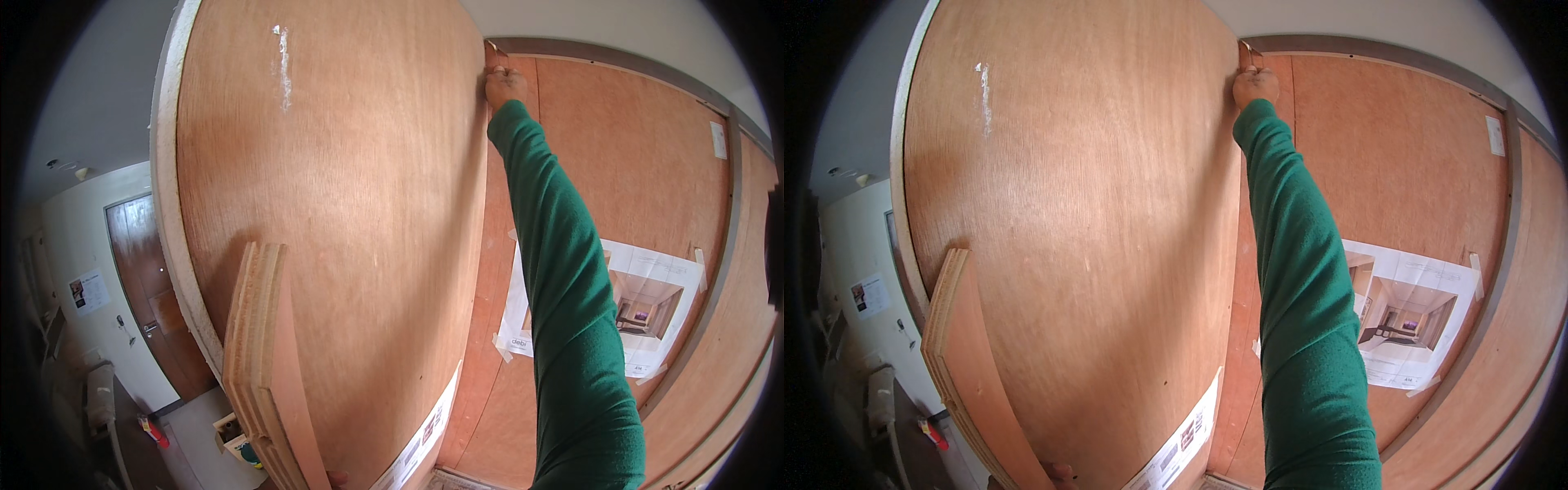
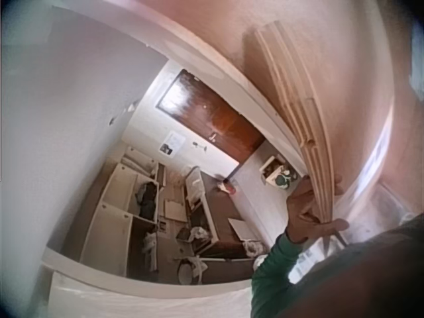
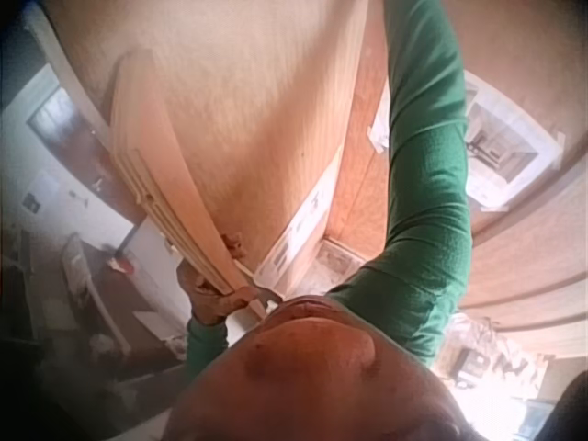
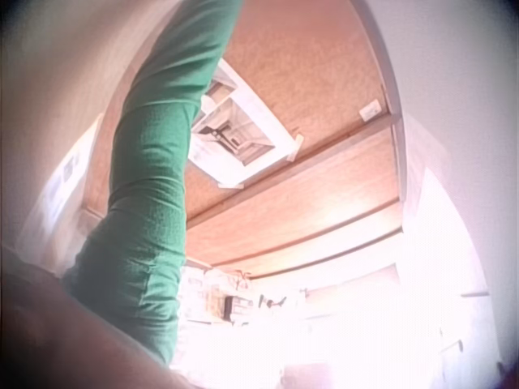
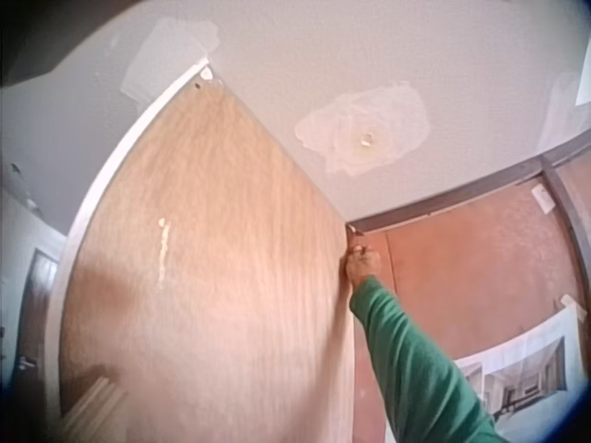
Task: The person uses a power drill to secure wooden panels to a wall, then applies glue to the edges of a wooden strip using a small brush. The person positions the strip against the wall and presses it into place.
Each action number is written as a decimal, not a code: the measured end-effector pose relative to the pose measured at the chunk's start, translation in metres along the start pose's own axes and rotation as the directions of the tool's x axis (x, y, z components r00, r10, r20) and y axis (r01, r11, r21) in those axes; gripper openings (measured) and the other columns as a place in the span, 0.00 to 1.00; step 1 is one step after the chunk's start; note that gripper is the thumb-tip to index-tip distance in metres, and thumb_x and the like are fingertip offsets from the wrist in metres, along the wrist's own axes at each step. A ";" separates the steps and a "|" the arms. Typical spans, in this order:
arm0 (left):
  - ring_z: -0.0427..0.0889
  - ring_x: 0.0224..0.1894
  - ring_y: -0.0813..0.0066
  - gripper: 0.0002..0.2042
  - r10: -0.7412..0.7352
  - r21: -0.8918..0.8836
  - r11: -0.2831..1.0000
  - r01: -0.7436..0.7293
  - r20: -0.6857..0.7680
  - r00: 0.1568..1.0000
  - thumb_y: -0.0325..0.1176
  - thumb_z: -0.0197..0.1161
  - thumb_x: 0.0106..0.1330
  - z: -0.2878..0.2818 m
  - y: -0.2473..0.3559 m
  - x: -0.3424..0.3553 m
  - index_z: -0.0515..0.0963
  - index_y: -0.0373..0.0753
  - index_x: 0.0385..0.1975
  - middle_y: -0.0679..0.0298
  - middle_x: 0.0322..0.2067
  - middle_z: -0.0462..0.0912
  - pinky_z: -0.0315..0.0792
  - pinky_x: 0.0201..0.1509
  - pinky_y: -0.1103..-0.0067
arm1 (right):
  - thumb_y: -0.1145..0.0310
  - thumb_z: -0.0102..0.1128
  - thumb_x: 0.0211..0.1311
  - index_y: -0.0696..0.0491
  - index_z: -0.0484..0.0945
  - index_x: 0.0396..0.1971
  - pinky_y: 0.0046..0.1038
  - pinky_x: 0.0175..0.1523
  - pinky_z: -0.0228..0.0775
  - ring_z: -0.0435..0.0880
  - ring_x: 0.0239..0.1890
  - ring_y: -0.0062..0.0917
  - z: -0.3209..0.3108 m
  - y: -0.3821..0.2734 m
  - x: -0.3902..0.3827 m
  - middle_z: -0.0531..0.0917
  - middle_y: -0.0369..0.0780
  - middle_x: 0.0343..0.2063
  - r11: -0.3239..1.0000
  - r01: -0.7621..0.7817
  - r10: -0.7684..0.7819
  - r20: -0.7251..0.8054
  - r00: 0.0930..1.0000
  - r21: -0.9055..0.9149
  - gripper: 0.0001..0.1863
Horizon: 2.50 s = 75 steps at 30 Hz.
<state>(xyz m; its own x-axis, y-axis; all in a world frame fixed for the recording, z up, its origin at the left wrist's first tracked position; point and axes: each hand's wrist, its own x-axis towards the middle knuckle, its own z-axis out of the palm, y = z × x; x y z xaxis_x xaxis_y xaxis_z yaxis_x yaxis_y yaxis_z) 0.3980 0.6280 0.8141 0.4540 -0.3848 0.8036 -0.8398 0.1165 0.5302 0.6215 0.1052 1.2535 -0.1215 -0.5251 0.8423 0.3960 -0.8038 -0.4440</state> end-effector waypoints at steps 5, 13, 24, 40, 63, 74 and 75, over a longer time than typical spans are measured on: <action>0.88 0.41 0.65 0.42 0.033 0.013 0.999 -0.033 0.012 0.999 0.50 0.87 0.40 0.000 -0.001 0.003 0.78 0.28 0.52 0.50 0.45 0.86 0.85 0.45 0.74 | 0.64 0.56 0.71 0.62 0.80 0.49 0.33 0.49 0.75 0.84 0.42 0.32 -0.007 -0.001 0.002 0.86 0.46 0.40 0.997 -0.030 0.027 0.038 0.999 0.073 0.17; 0.88 0.42 0.64 0.42 -0.050 -0.070 0.996 0.050 -0.004 0.999 0.48 0.88 0.40 0.002 0.000 -0.001 0.78 0.27 0.53 0.50 0.46 0.85 0.85 0.46 0.74 | 0.61 0.56 0.68 0.62 0.83 0.40 0.41 0.51 0.77 0.86 0.45 0.50 -0.017 0.001 -0.001 0.86 0.56 0.38 0.997 0.045 -0.040 -0.075 0.996 0.065 0.18; 0.87 0.42 0.65 0.39 -0.072 -0.053 0.996 0.070 -0.022 0.997 0.48 0.88 0.40 0.001 0.005 0.000 0.80 0.28 0.50 0.51 0.46 0.85 0.84 0.45 0.74 | 0.63 0.56 0.72 0.62 0.82 0.44 0.29 0.44 0.74 0.82 0.38 0.25 -0.028 0.007 0.005 0.85 0.40 0.37 0.995 0.014 -0.021 0.074 0.997 0.103 0.16; 0.86 0.42 0.64 0.38 -0.104 -0.049 0.993 0.103 -0.026 0.994 0.53 0.86 0.40 0.001 0.006 0.000 0.83 0.29 0.46 0.51 0.47 0.84 0.84 0.45 0.74 | 0.61 0.56 0.68 0.62 0.85 0.40 0.38 0.49 0.77 0.88 0.42 0.43 -0.042 0.011 0.009 0.87 0.55 0.36 0.999 -0.014 0.011 0.081 0.997 0.044 0.18; 0.87 0.41 0.60 0.34 -0.015 0.046 0.999 0.017 -0.044 0.999 0.52 0.85 0.42 0.004 0.006 0.005 0.85 0.29 0.42 0.52 0.44 0.86 0.83 0.44 0.71 | 0.64 0.54 0.72 0.59 0.86 0.40 0.28 0.35 0.72 0.79 0.27 0.20 -0.040 0.015 0.014 0.85 0.37 0.27 0.977 0.192 -0.189 0.045 0.981 -0.090 0.15; 0.87 0.39 0.67 0.39 -0.111 -0.034 0.994 0.107 -0.122 0.986 0.55 0.85 0.41 0.010 0.004 -0.003 0.82 0.29 0.47 0.53 0.44 0.86 0.84 0.44 0.76 | 0.67 0.55 0.72 0.61 0.83 0.41 0.23 0.29 0.68 0.76 0.24 0.16 -0.044 0.014 -0.001 0.83 0.34 0.26 0.984 0.038 -0.052 0.075 0.996 0.173 0.13; 0.87 0.39 0.67 0.40 -0.098 -0.014 0.995 0.097 -0.110 0.989 0.56 0.86 0.40 0.010 0.003 -0.003 0.82 0.30 0.47 0.53 0.44 0.86 0.84 0.44 0.76 | 0.67 0.55 0.72 0.61 0.83 0.41 0.23 0.29 0.68 0.75 0.25 0.16 -0.048 0.013 -0.002 0.83 0.34 0.27 0.981 0.020 -0.037 0.083 0.996 0.193 0.13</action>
<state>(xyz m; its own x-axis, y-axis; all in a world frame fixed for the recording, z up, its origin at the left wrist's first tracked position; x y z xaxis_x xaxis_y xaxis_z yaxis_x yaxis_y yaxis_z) 0.3910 0.6204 0.8106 0.5641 -0.2917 0.7725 -0.7875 0.0911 0.6095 0.5835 0.0824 1.2318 -0.0600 -0.4702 0.8805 0.5615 -0.7452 -0.3597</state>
